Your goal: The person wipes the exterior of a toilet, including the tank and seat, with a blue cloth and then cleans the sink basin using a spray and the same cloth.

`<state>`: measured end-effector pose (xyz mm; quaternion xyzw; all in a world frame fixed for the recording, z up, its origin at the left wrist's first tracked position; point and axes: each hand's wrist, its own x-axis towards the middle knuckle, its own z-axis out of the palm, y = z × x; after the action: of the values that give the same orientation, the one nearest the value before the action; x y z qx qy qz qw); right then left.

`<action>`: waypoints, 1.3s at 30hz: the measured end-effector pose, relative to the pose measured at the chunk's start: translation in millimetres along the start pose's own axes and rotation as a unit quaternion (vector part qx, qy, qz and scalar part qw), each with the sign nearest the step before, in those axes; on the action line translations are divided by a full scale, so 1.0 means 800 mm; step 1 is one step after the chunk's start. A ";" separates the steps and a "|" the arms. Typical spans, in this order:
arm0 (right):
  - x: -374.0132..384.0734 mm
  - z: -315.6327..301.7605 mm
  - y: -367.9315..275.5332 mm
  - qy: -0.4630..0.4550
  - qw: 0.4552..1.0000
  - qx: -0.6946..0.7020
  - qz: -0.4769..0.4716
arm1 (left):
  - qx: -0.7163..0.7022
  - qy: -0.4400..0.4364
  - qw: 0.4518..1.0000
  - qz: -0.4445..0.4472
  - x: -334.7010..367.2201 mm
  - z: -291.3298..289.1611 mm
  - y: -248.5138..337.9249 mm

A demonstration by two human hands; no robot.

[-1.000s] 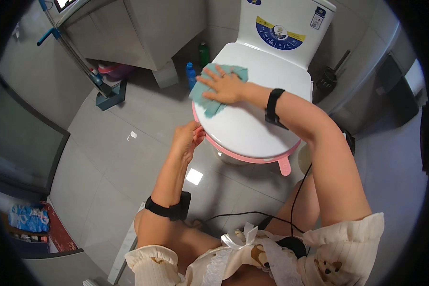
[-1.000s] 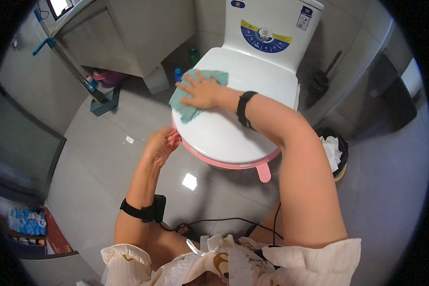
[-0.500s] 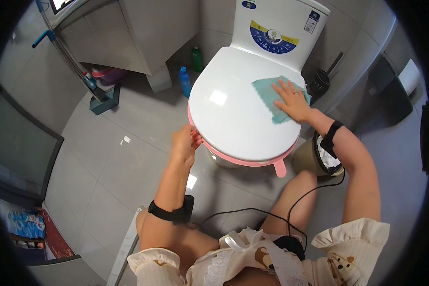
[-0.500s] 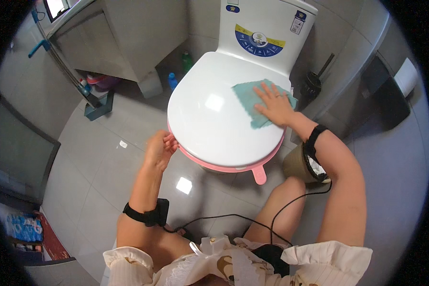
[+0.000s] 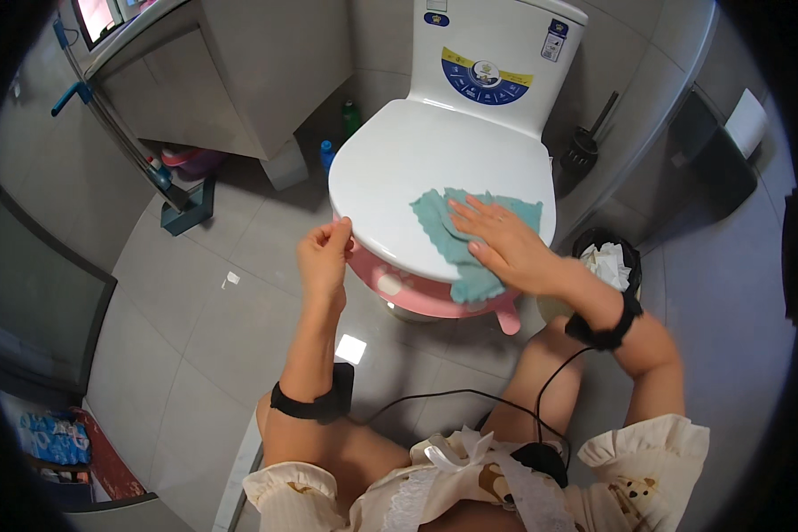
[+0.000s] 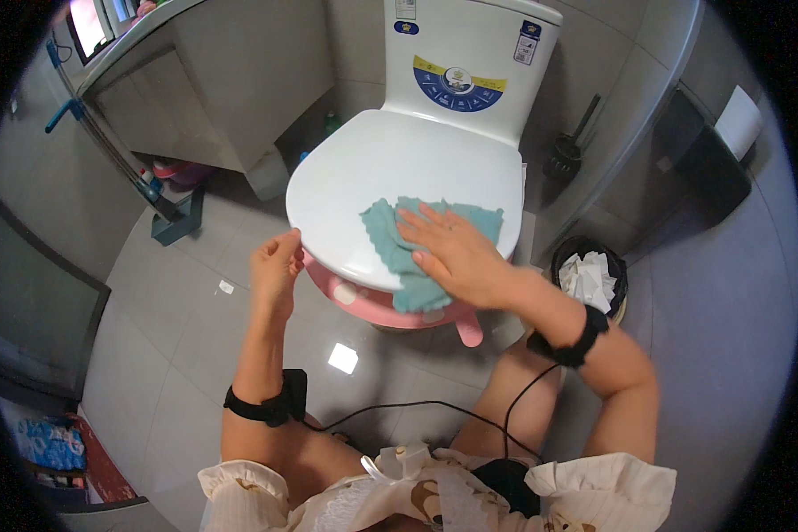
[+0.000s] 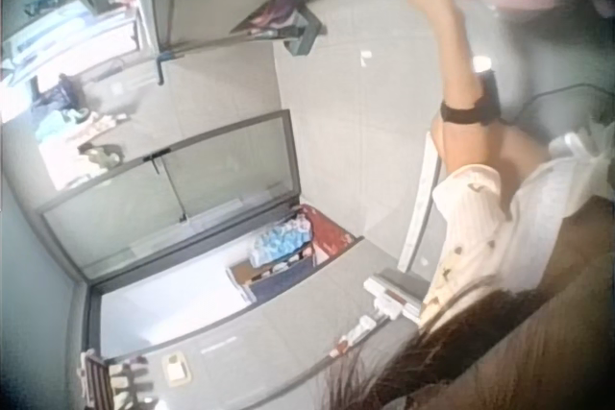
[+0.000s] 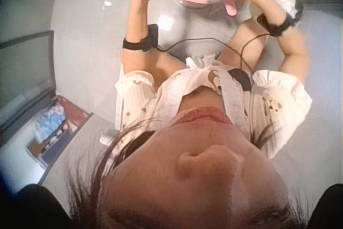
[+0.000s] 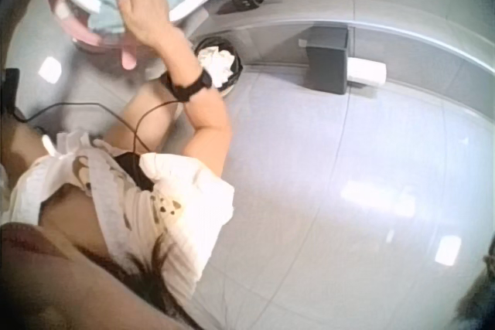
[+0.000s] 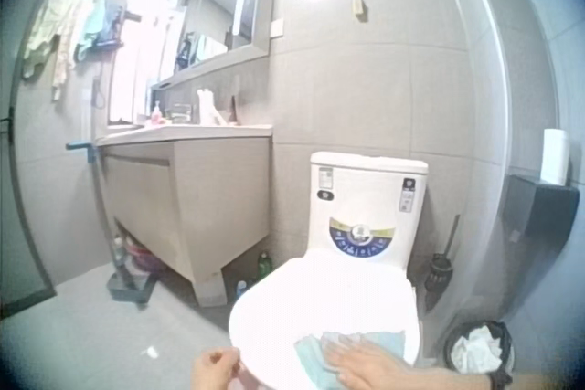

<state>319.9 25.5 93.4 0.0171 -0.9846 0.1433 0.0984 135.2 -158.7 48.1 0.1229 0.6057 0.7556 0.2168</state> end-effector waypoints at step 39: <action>0.169 -0.273 0.224 0.467 0.809 -0.167 0.315 | 0.323 0.006 0.943 0.077 0.078 0.011 -0.076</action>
<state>217.8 259.2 275.2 -0.3797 -0.7799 -0.0094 0.4975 95.1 -110.8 -13.3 0.2281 0.8072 0.5347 0.1029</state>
